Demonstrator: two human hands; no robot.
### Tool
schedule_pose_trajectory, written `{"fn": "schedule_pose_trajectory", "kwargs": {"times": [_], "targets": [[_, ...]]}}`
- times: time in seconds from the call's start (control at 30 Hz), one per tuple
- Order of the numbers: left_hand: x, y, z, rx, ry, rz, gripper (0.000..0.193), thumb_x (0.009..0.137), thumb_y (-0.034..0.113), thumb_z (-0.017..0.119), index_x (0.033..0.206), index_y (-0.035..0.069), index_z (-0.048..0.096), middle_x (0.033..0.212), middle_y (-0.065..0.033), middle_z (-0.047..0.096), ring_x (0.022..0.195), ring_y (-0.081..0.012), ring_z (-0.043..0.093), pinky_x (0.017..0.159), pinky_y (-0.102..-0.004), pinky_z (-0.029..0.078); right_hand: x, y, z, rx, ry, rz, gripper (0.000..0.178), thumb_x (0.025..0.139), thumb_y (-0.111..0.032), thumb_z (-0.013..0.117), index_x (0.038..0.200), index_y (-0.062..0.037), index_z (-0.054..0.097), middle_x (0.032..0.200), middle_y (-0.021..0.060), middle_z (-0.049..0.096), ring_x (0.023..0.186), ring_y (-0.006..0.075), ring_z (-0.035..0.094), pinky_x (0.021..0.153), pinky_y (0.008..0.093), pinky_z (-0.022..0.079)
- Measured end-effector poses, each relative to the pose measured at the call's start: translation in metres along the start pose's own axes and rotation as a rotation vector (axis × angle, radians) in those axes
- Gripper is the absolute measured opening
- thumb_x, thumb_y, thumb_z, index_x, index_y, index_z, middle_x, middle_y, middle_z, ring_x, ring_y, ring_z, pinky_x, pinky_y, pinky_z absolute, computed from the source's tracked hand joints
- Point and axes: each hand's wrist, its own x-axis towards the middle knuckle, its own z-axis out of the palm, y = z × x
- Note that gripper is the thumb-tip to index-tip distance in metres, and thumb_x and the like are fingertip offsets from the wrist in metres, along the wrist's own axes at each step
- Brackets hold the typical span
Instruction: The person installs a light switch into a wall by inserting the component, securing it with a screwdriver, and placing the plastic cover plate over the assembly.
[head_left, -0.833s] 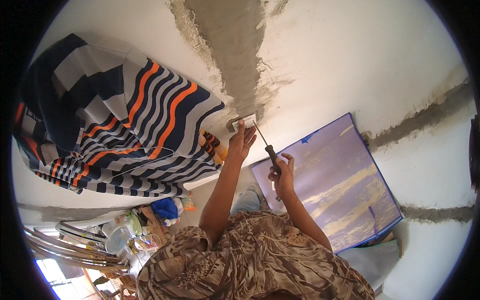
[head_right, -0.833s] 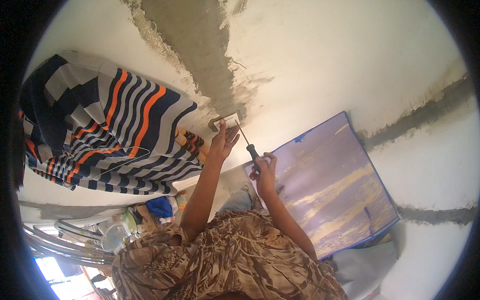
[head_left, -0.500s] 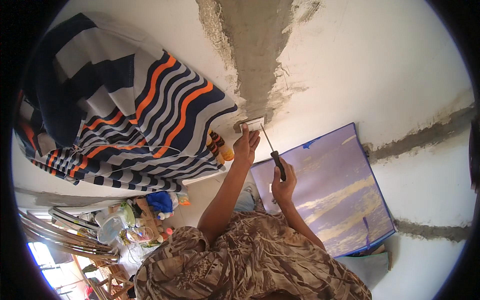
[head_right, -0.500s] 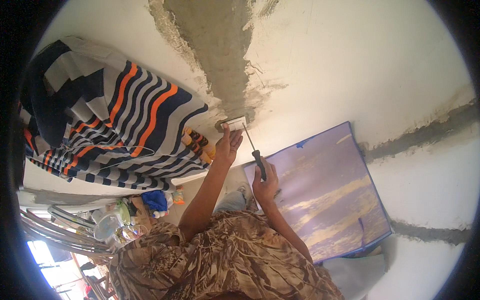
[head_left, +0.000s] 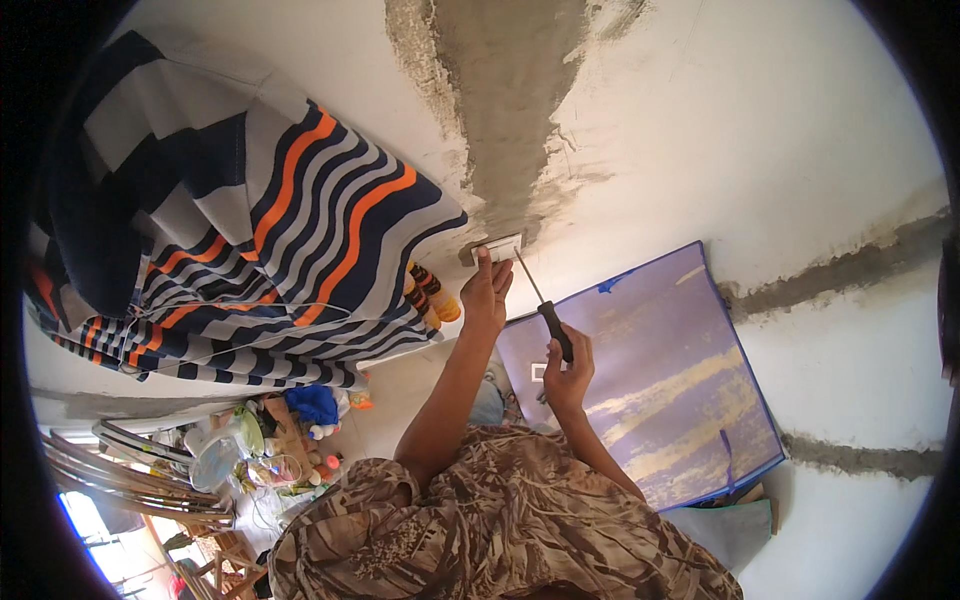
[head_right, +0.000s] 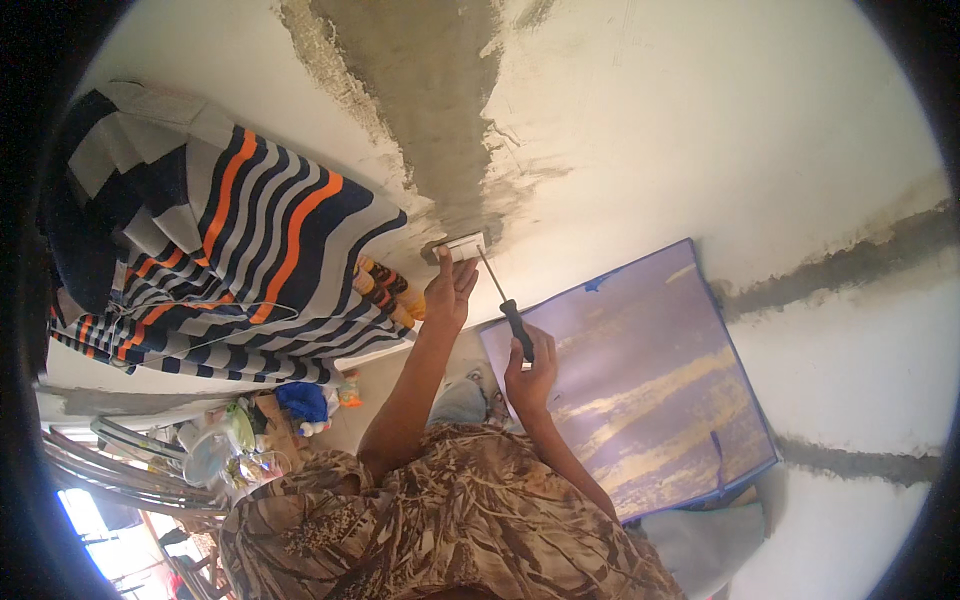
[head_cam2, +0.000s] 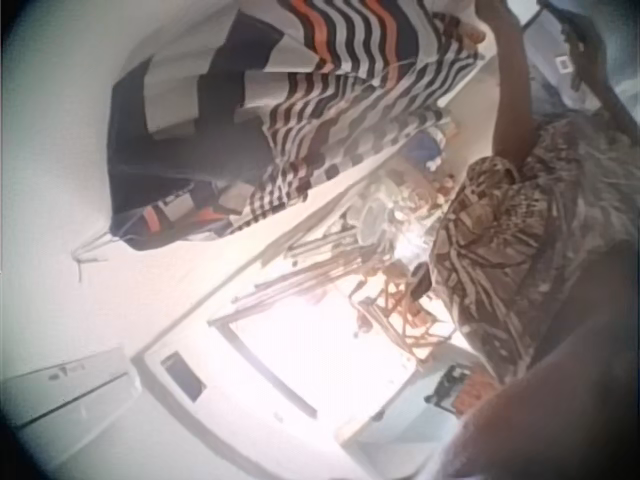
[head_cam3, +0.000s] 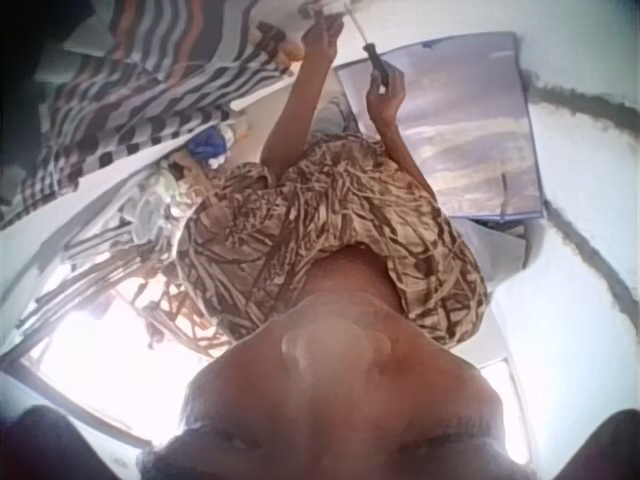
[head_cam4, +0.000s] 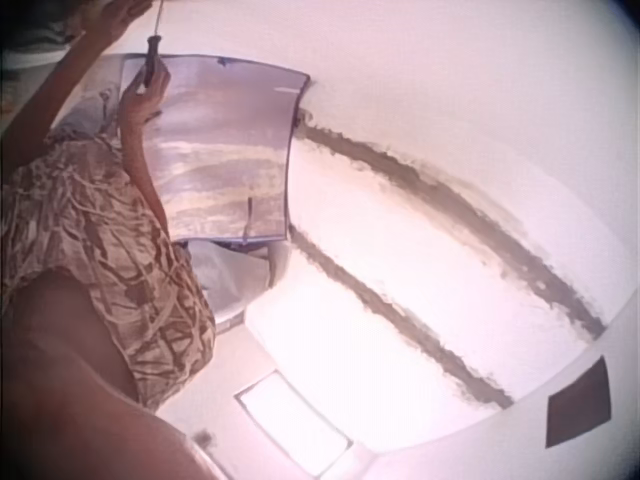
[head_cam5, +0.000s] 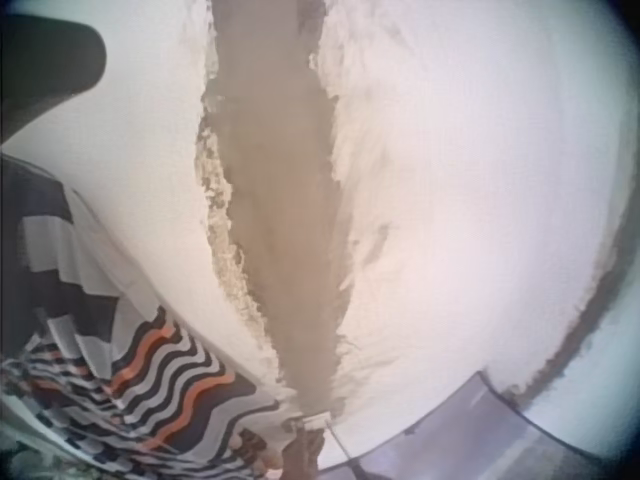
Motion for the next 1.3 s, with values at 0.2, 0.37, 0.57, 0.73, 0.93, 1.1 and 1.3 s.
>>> {"fn": "schedule_pose_trajectory", "kwargs": {"times": [0.2, 0.37, 0.57, 0.73, 0.93, 1.1, 1.3], "targets": [[0.004, -0.006, 0.002, -0.072, 0.039, 0.014, 0.068, 0.086, 0.043, 0.074, 0.123, -0.008, 0.050, 0.121, -0.0223, 0.061, 0.112, -0.0293, 0.064, 0.102, -0.0367, 0.050, 0.013, -0.007, -0.021, 1.176, -0.130, 1.056, 0.043, 0.095, -0.001, 0.057, 0.136, 0.0001, 0.046, 0.096, 0.0104, 0.057, 0.064, 0.0130, 0.054, 0.055, 0.0265, 0.048], [0.001, -0.004, 0.003, -0.049, 0.029, -0.006, 0.086, 0.082, 0.049, 0.075, 0.130, -0.012, 0.038, 0.130, -0.0225, 0.054, 0.122, -0.0303, 0.057, 0.107, -0.0382, 0.045, -0.006, -0.004, 0.005, -0.024, 0.071, 0.009, 0.038, 0.102, -0.018, 0.043, 0.134, 0.0006, 0.045, 0.090, 0.0108, 0.056, 0.060, 0.0136, 0.052, 0.056, 0.0264, 0.047], [0.002, -0.006, 0.001, -0.085, 0.080, -0.019, 0.066, 0.086, 0.043, 0.075, 0.124, -0.005, 0.049, 0.121, -0.0205, 0.062, 0.111, -0.0269, 0.065, 0.099, -0.0338, 0.052, 0.005, 0.001, -0.016, 1.012, -0.143, 0.923, 0.041, 0.101, -0.019, 0.045, 0.136, 0.0025, 0.043, 0.092, 0.0114, 0.057, 0.066, 0.0157, 0.056, 0.057, 0.0317, 0.049], [-0.001, -0.002, 0.001, -0.023, -0.036, -0.006, 0.093, 0.082, 0.051, 0.074, 0.137, -0.012, 0.032, 0.140, -0.0253, 0.045, 0.129, -0.0310, 0.051, 0.111, -0.0388, 0.040, 0.001, -0.027, 0.005, 0.410, 0.124, 0.391, 0.044, 0.104, -0.030, 0.044, 0.136, -0.0003, 0.046, 0.098, 0.0122, 0.057, 0.069, 0.0170, 0.056, 0.060, 0.0318, 0.047], [0.004, -0.005, -0.002, -0.077, 0.057, -0.018, 0.070, 0.086, 0.043, 0.074, 0.128, -0.006, 0.047, 0.122, -0.0218, 0.061, 0.114, -0.0260, 0.063, 0.100, -0.0345, 0.051, 0.002, -0.019, -0.006, 0.703, -0.146, 0.822, 0.047, 0.104, -0.038, 0.041, 0.138, -0.0045, 0.043, 0.094, 0.0098, 0.058, 0.069, 0.0166, 0.055, 0.059, 0.0290, 0.045], [0.000, -0.003, -0.001, -0.020, -0.061, -0.012, 0.087, 0.084, 0.051, 0.072, 0.136, -0.010, 0.036, 0.138, -0.0237, 0.049, 0.128, -0.0285, 0.052, 0.111, -0.0380, 0.041, -0.009, 0.018, -0.011, 1.529, -0.234, 1.106, 0.040, 0.103, -0.037, 0.044, 0.127, -0.0054, 0.049, 0.092, 0.0082, 0.058, 0.069, 0.0148, 0.056, 0.056, 0.0242, 0.046], [0.002, -0.003, -0.001, -0.117, 0.032, -0.010, 0.063, 0.085, 0.041, 0.076, 0.119, -0.006, 0.051, 0.117, -0.0202, 0.062, 0.109, -0.0267, 0.065, 0.098, -0.0333, 0.052, 0.000, -0.029, 0.006, 0.255, -0.004, 0.312, 0.039, 0.104, -0.029, 0.042, 0.131, -0.0005, 0.044, 0.093, 0.0096, 0.057, 0.073, 0.0123, 0.056, 0.056, 0.0252, 0.048]]}}
